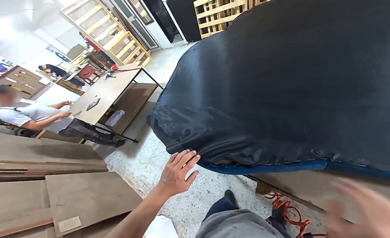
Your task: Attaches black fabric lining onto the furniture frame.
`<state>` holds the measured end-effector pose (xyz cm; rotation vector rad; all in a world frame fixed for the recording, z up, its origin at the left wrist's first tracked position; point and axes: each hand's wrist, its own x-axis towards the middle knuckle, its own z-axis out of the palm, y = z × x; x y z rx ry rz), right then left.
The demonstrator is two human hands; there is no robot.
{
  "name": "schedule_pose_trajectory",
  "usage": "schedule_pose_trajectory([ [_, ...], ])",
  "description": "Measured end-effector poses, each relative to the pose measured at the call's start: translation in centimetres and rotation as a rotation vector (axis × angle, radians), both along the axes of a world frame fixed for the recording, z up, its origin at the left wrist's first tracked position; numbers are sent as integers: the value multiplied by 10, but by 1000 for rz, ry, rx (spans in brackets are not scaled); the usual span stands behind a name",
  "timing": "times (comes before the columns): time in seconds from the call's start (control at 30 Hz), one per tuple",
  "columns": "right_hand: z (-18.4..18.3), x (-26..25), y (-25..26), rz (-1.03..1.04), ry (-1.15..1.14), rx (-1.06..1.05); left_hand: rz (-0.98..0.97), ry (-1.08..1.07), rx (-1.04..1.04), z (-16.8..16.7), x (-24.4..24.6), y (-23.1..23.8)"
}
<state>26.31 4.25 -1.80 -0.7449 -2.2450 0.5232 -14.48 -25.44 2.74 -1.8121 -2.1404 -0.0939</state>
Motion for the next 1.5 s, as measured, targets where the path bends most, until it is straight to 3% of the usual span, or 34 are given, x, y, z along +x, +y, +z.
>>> schedule_pose_trajectory([
  [0.13, -4, -150, -95, 104, 113, 59, -134, -36, 53, -17, -31, 3],
  [0.3, -15, -217, -103, 34, -26, 93, -418, -236, 168, -29, -59, 19],
  [0.5, -22, -215, -114, 110, 68, 104, -538, -237, 290, -22, -86, 8],
  [0.67, -2, -225, -113, 69, -24, 128, -293, -304, 365, -23, -80, 18],
  [0.8, 9, -233, -116, -18, 25, -7, -133, -409, 417, -11, -83, 32],
  [1.03, 42, -228, -100, -38, 139, -183, -172, -471, 417, 12, -114, 54],
  [1.17, 35, -218, -106, 11, 99, -157, -245, -497, 429, 13, -116, 28],
  [1.3, 12, -212, -116, 70, -59, 37, -271, -463, 402, -2, -102, -15],
  [1.43, 7, -206, -117, 149, -82, 132, -136, -455, 298, -36, -73, -52],
  [1.5, 19, -202, -120, 87, -3, 109, -90, -497, 373, -35, -58, -52],
])
